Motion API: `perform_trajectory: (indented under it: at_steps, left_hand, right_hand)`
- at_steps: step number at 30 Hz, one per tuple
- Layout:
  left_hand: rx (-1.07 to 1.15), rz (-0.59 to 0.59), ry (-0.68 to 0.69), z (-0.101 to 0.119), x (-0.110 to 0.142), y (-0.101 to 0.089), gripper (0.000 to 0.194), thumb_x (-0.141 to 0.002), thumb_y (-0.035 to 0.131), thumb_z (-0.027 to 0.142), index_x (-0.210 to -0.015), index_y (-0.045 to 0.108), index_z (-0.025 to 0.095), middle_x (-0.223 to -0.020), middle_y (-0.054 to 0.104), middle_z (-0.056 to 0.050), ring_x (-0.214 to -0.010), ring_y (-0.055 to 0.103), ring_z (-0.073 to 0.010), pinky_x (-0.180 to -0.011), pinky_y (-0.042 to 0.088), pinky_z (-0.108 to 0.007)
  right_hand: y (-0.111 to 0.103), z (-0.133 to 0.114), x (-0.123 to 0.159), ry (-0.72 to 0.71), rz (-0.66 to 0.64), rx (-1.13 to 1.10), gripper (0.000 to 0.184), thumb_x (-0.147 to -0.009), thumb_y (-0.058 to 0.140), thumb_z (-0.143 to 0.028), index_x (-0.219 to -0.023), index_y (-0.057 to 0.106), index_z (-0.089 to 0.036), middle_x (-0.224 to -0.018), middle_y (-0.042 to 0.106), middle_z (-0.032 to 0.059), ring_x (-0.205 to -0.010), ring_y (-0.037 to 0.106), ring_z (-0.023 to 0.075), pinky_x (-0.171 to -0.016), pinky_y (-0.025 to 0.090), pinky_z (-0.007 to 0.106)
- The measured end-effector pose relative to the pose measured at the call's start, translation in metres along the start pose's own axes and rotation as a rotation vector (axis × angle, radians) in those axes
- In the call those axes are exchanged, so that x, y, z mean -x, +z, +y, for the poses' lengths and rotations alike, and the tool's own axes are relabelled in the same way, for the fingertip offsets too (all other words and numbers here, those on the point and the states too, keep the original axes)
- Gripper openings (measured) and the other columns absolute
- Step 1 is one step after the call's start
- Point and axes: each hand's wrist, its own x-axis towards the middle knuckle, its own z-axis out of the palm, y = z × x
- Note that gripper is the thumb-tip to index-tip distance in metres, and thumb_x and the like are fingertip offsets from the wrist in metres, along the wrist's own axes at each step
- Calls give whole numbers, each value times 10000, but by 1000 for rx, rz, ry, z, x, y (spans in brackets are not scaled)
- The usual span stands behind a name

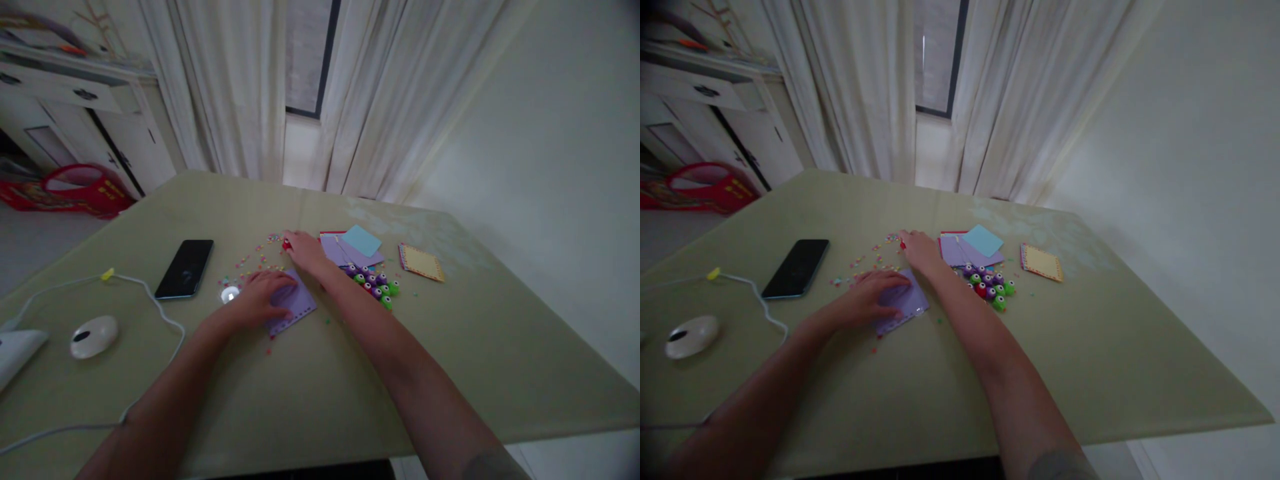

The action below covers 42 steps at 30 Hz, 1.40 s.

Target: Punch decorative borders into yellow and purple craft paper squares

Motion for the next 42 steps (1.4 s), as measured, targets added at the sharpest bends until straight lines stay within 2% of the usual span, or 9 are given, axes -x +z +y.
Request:
perform_trajectory:
  at_steps: [2, 5, 8, 10, 12, 15, 21, 27, 42]
  left_hand:
    - [35, -16, 28, -2, 0, 0, 551, -923, 741, 447, -1458, 659, 342, -1504, 692, -78, -1405, 624, -354, -1278, 286, -673]
    - [-1, 60, 10, 1, -2, 5, 607, -919, 742, 527, -1480, 657, 312, -1562, 648, -108, -1449, 589, -379, -1266, 331, -652]
    - [-75, 64, -23, 6, -2, 11, 691, -887, 773, 584, -1491, 659, 267, -1604, 606, -137, -1498, 531, -406, -1270, 323, -643]
    - [-80, 9, -38, 6, 0, 11, 694, -894, 783, 554, -1513, 638, 276, -1608, 605, -128, -1509, 526, -388, -1300, 249, -662]
    - [-63, -30, -59, 5, 2, 7, 688, -913, 779, 525, -1538, 612, 290, -1625, 590, -115, -1528, 512, -364, -1320, 176, -672]
    - [-37, -82, -61, 6, 4, 1, 744, -884, 803, 599, -1543, 609, 313, -1690, 511, -106, -1581, 440, -366, -1327, 145, -672]
    - [17, -152, -41, 12, 2, 5, 850, -904, 758, 692, -1621, 519, 306, -1748, 406, -105, -1640, 340, -344, -1342, 148, -641]
    - [28, -119, 27, 5, 0, 16, 820, -942, 701, 721, -1633, 505, 324, -1741, 418, -87, -1638, 351, -310, -1354, 176, -562]
    - [15, -86, 26, 5, 1, 19, 843, -944, 681, 752, -1651, 484, 336, -1742, 420, -79, -1634, 359, -321, -1358, 181, -562]
  right_hand:
    - [-2, 0, 15, -6, -7, 23, 327, -1061, 574, -160, -1378, 655, -181, -1265, 765, 150, -1142, 716, 274, -949, 546, 356]
    - [-10, -2, 50, -17, -22, 62, 273, -1048, 606, -167, -1308, 686, -181, -1180, 785, 153, -1097, 720, 294, -916, 552, 371]
    - [-15, -7, 103, -33, -7, 105, 224, -1047, 579, -114, -1202, 721, -194, -1120, 784, 153, -1125, 692, 306, -949, 542, 397]
    - [-15, -11, 143, -62, 97, 129, 204, -1044, 582, -110, -1158, 727, -197, -1098, 776, 152, -1107, 681, 312, -955, 542, 417]
    - [-12, -11, 178, -98, 226, 18, 215, -1051, 572, -115, -1184, 717, -200, -1133, 778, 136, -1082, 679, 296, -991, 537, 429]
    - [-5, -3, 204, -73, 284, -271, 212, -1004, 675, -151, -1212, 696, -186, -1124, 784, 105, -1041, 700, 273, -947, 561, 399]
    - [7, 13, 191, -8, 148, -477, 228, -969, 742, -188, -1194, 706, -200, -1159, 785, 92, -1076, 710, 266, -969, 556, 396]
    - [9, 12, 191, 13, 157, -559, 233, -950, 758, -186, -1179, 719, -210, -1168, 785, 84, -1088, 711, 253, -985, 555, 386]
    - [11, 10, 191, 79, 206, -621, 232, -951, 751, -234, -1180, 718, -216, -1190, 787, 100, -1121, 731, 265, -1015, 570, 411]
